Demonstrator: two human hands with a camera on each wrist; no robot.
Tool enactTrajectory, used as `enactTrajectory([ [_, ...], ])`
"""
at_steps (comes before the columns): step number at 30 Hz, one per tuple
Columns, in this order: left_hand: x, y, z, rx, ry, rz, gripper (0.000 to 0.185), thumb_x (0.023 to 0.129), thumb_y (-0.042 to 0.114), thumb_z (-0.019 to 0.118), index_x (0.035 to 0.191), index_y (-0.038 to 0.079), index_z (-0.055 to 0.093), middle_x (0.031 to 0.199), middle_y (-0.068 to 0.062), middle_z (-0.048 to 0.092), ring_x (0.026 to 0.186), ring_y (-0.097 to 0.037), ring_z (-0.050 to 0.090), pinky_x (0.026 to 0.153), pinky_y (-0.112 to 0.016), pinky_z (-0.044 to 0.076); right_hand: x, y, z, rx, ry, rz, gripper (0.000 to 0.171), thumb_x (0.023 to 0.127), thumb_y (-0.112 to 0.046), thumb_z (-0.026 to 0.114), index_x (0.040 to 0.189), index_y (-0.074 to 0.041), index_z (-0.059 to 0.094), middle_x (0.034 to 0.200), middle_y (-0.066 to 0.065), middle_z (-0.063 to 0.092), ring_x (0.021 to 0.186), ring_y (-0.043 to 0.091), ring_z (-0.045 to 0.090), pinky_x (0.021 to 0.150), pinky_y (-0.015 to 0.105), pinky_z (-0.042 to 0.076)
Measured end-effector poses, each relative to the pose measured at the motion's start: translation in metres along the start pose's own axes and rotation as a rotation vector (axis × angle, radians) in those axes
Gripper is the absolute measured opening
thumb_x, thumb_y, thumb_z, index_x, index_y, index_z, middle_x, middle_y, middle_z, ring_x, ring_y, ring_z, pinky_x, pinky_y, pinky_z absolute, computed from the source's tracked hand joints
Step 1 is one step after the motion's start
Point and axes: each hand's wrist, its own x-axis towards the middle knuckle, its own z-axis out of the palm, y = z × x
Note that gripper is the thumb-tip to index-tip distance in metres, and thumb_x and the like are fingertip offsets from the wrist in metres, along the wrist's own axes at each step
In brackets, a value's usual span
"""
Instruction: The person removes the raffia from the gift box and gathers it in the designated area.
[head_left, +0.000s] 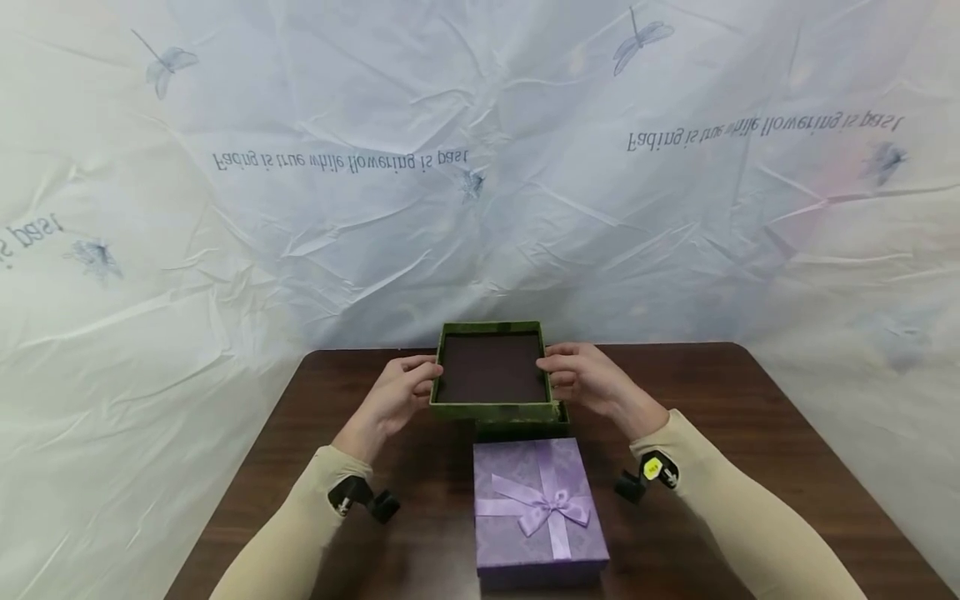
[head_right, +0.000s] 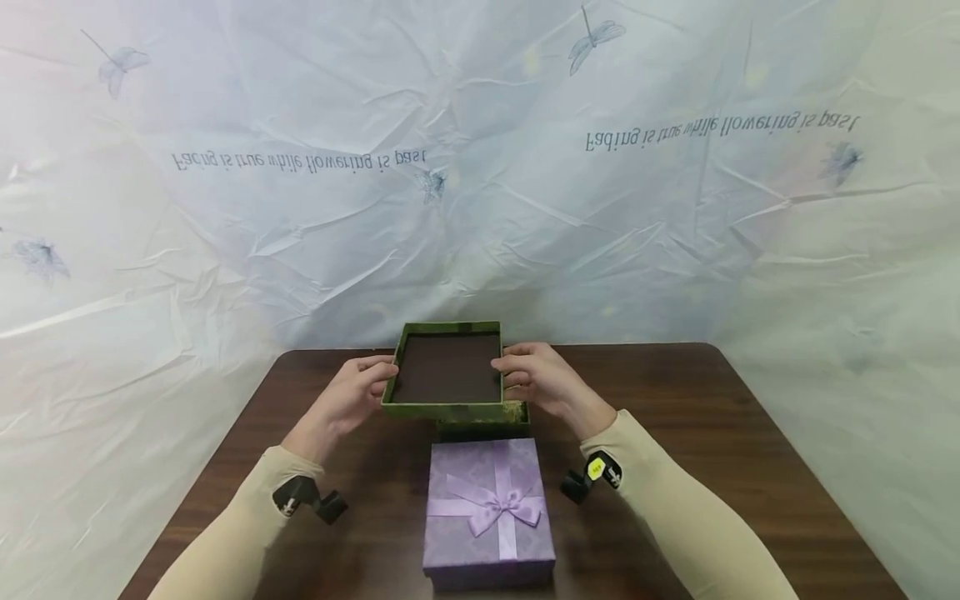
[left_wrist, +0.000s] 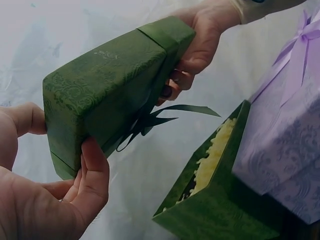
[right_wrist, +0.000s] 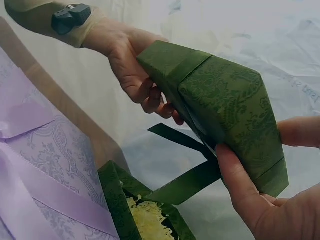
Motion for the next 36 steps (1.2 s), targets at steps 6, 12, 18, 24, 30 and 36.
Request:
enactTrajectory([
  [6,-0.002,0.003,-0.009,0.008,0.014,0.002,0.059,0.093,0.007,0.053,0.146,-0.007,0.031,0.109,-0.009,0.057,0.073,-0.007,0.057,0.068,-0.028,0.052,0.007,-0.002,0.007,-0.037,-0.059,0.027,0.078,0.097,-0.009,0.056,0.155,0.002,0.005,0.117,0.009,0.041,0.059,0.008,0.030,0.065,0.029,0.040],
  [12,-0.006,0.003,-0.014,0.010,0.026,0.008,0.051,0.094,0.004,0.050,0.142,-0.010,0.036,0.080,0.003,0.053,0.063,-0.004,0.049,0.064,-0.026,0.050,0.009,-0.004,0.013,-0.091,-0.058,0.042,0.076,0.097,-0.007,0.056,0.154,0.003,0.007,0.132,0.016,0.035,0.062,0.009,0.035,0.071,0.031,0.050],
  [18,-0.010,0.003,-0.021,0.030,0.033,0.010,0.052,0.096,0.006,0.049,0.142,-0.011,0.035,0.083,0.002,0.053,0.062,-0.005,0.048,0.065,-0.027,0.051,0.013,-0.007,0.019,-0.141,-0.065,0.063,0.076,0.098,-0.007,0.056,0.154,0.004,0.006,0.146,0.024,0.028,0.062,0.009,0.036,0.075,0.030,0.052],
  [24,-0.014,0.003,-0.026,0.038,0.066,0.013,0.052,0.096,0.006,0.051,0.143,-0.009,0.036,0.068,0.009,0.042,0.056,-0.005,0.039,0.058,-0.026,0.044,0.020,-0.008,0.025,-0.194,-0.062,0.081,0.073,0.098,-0.009,0.056,0.154,0.004,0.010,0.148,0.023,0.030,0.062,0.010,0.036,0.077,0.031,0.054],
  [30,-0.015,0.003,-0.034,0.051,0.078,0.011,0.051,0.097,0.006,0.049,0.143,-0.010,0.034,0.059,0.010,0.025,0.056,-0.009,0.023,0.058,-0.027,0.035,0.029,-0.008,0.030,-0.265,-0.033,0.091,0.072,0.096,-0.009,0.058,0.152,0.007,0.017,0.150,0.027,0.035,0.068,0.011,0.054,0.082,0.035,0.057],
  [36,-0.016,0.002,-0.040,0.046,0.093,0.009,0.051,0.098,0.006,0.049,0.143,-0.011,0.034,0.074,0.008,0.053,0.058,-0.005,0.043,0.060,-0.026,0.047,0.037,-0.007,0.039,-0.294,-0.012,0.104,0.068,0.095,-0.009,0.059,0.150,0.009,0.022,0.143,0.028,0.043,0.087,0.021,0.062,0.087,0.040,0.057],
])
